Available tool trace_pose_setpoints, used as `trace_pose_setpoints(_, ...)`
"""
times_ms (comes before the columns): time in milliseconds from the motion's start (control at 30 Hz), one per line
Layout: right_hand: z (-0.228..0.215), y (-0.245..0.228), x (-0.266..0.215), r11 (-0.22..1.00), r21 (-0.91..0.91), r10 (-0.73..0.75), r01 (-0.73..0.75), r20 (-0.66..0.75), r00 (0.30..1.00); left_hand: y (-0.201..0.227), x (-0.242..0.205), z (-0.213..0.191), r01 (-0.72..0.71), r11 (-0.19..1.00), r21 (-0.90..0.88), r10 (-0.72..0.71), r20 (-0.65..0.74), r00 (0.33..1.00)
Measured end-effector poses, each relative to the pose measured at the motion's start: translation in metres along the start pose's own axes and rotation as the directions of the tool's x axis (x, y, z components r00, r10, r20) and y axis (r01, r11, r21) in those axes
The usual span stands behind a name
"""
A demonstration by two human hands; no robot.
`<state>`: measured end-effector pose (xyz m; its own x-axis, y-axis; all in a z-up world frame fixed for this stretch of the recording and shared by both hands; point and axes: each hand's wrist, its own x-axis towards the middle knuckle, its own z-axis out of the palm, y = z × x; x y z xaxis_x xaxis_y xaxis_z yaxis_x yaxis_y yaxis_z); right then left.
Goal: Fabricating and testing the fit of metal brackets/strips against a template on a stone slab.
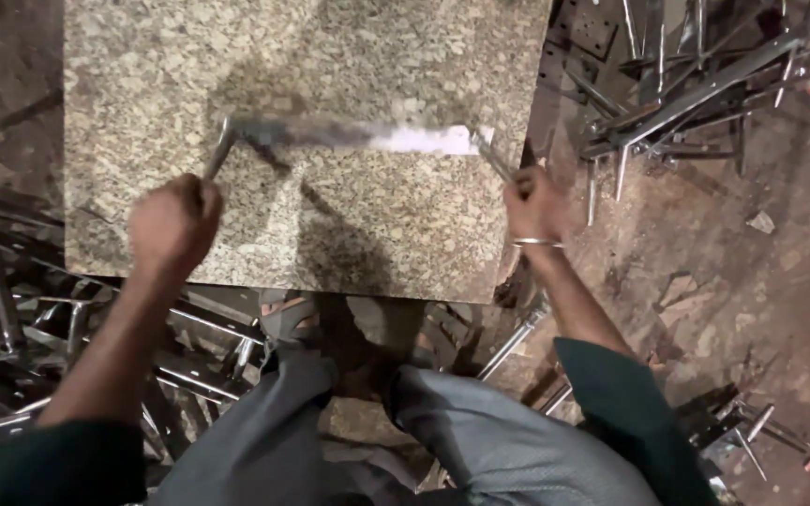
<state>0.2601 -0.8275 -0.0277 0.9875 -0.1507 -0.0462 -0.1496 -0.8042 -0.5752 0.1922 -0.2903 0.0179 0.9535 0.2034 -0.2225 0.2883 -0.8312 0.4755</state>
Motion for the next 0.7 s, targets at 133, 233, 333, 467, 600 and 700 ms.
trace_pose_setpoints(133,-0.035,-0.053,0.014,0.99,-0.124,0.07,-0.061,0.067,0.995,0.0,0.012,-0.014,-0.071,0.958,0.279,0.052,0.074,0.996)
trace_pose_setpoints(233,-0.002,-0.028,0.041,0.991,-0.032,0.136,-0.133,0.145,0.98,-0.007,0.046,0.003,-0.065,0.952,0.3,0.043,0.078,0.996)
trace_pose_setpoints(333,0.041,0.022,0.06,0.998,0.054,-0.033,0.022,0.206,0.978,-0.022,0.077,0.039,-0.06,0.963,0.263,0.047,0.056,0.997)
trace_pose_setpoints(467,0.06,0.04,0.052,0.978,0.022,-0.203,0.206,0.301,0.932,-0.013,0.081,0.049,-0.087,0.958,0.274,0.052,0.134,0.99)
trace_pose_setpoints(600,0.057,0.026,0.05,0.947,-0.078,-0.277,0.313,0.3,0.913,0.005,0.059,0.031,0.145,0.986,0.085,-0.156,0.146,0.977)
trace_pose_setpoints(700,0.049,0.003,0.049,0.936,-0.156,-0.252,0.317,0.333,0.909,-0.021,0.057,0.037,-0.163,0.974,0.158,0.151,0.082,0.985)
